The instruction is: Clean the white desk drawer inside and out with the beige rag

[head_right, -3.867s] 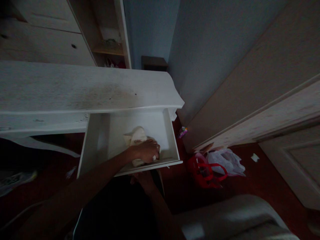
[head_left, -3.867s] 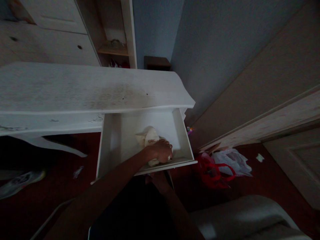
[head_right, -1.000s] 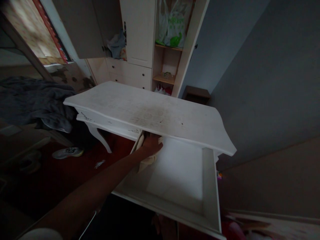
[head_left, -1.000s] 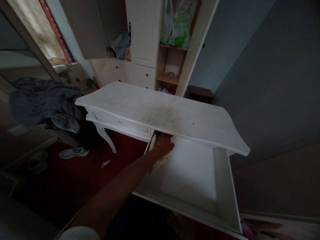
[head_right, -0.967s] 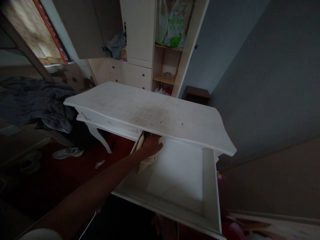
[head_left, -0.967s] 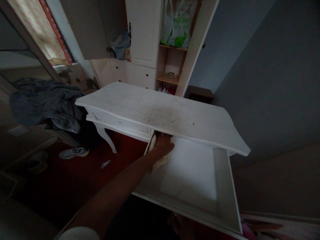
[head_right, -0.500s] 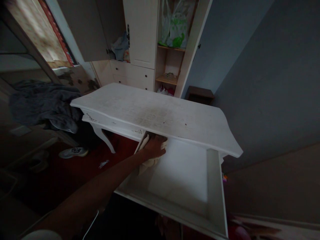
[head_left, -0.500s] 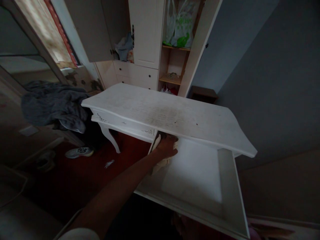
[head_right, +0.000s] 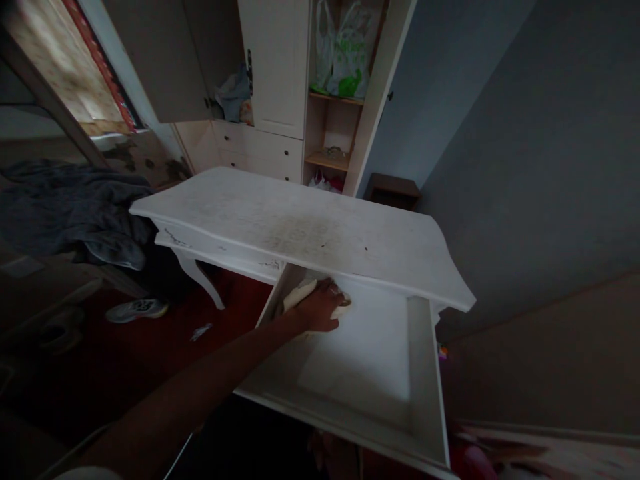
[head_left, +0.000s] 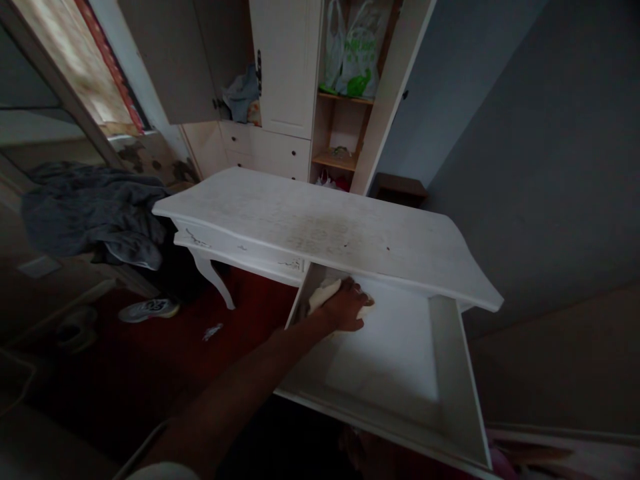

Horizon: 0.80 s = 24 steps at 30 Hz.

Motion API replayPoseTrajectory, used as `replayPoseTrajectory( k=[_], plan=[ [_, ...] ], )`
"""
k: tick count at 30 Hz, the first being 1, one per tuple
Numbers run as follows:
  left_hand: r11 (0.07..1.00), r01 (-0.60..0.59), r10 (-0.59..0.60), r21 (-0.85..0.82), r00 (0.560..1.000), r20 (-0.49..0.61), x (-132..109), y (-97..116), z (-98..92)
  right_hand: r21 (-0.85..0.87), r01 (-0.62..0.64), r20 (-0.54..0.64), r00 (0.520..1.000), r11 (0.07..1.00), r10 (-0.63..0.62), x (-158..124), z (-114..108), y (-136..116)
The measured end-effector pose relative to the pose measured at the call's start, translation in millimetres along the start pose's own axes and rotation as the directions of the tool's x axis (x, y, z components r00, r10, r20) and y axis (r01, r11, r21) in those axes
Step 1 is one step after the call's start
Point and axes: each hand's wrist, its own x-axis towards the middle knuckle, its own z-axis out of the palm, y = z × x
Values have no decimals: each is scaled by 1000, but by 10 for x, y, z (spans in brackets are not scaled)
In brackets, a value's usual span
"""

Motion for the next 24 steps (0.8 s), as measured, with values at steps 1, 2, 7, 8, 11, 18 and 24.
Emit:
replayPoseTrajectory(
  k=[1, 2, 7, 8, 11, 18, 24],
  plan=[
    [1000, -10, 10, 4, 1000, -2, 20, 21, 20, -2, -2, 3, 1000, 1000, 2, -8, -6, -8],
    [1000, -10, 10, 10, 1000, -6, 37, 38, 38, -4, -3, 7, 1000, 1000, 3, -11, -11, -17],
    [996, -6, 9, 85, 1000, -29, 55, 87, 88, -14, -6, 35, 999, 1000, 7, 1, -19, -49],
    [994, -20, 23, 105, 999, -25, 46, 93, 86, -16, -6, 40, 999, 1000, 7, 2, -21, -51],
    [986, -80, 81, 149, 997, 0, 12, 82, 69, -20, -8, 55, 998, 1000, 10, -1, -30, -46],
    [958, 176, -171, 227, 984, -40, -74, -142, 19, -24, -25, 62, 998, 999, 26, 82, 24, -41],
    [931, 364, -365, -36, 917, -164, -152, -6, -12, -21, -27, 34, 999, 999, 28, 204, 128, -43]
  ],
)
